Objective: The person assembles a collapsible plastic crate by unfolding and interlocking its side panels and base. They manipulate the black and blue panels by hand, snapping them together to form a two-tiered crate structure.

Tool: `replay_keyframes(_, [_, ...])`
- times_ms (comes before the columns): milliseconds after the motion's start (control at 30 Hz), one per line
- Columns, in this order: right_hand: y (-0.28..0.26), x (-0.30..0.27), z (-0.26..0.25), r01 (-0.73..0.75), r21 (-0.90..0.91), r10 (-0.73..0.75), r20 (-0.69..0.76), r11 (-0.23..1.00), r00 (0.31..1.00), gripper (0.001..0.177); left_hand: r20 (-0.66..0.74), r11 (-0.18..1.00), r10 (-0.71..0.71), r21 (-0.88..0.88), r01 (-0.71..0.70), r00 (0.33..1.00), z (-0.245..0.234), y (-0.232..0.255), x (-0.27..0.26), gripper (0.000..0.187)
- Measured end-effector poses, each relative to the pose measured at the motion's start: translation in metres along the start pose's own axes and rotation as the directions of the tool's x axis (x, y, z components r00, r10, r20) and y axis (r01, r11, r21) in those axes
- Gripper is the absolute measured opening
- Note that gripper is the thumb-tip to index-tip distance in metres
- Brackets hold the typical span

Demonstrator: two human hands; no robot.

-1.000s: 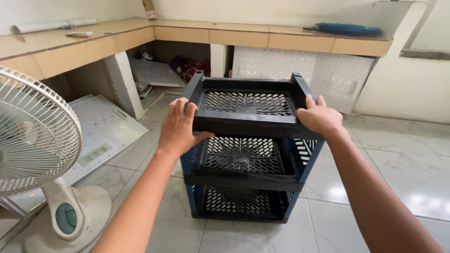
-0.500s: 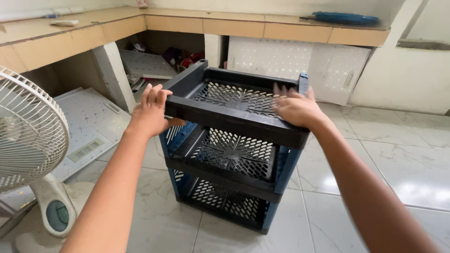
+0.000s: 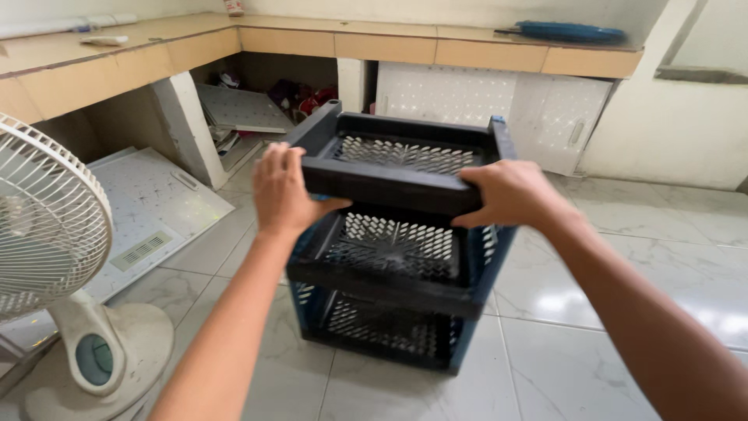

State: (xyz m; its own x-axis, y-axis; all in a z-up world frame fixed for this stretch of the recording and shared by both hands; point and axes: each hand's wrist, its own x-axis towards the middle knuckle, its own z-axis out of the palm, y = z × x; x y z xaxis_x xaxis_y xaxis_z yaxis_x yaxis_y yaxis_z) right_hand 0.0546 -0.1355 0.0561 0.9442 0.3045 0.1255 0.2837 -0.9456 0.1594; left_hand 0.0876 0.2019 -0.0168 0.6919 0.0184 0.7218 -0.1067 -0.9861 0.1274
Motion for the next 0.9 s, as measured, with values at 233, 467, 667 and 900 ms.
replay_keyframes(233, [0.090, 0.010, 0.061, -0.061, 0.023, 0.064, -0.450, 0.998, 0.890, 0.054, -0.247, 0.854, -0.103, -0.518, -0.042, 0.964, 0.033, 0.041, -0.035, 0.115])
replay_keyframes(467, [-0.042, -0.019, 0.147, 0.475, 0.204, -0.086, -0.850, 0.856, 0.520, 0.027, 0.085, 0.721, -0.317, -0.625, 0.298, 0.945, 0.071, 0.037, -0.062, 0.054])
replay_keyframes(667, [-0.076, 0.093, 0.284, -0.075, 0.816, 0.271, 0.275, -0.573, 0.922, 0.056, 0.120, 0.762, -0.379, -0.523, 0.383, 0.918, 0.086, 0.037, -0.062, 0.035])
replay_keyframes(900, [-0.079, 0.139, 0.205, 0.116, 0.004, 0.095, 0.590, -0.993, 0.802, 0.080, 0.209, 0.732, -0.385, -0.524, 0.436, 0.899, 0.080, 0.037, -0.062, 0.035])
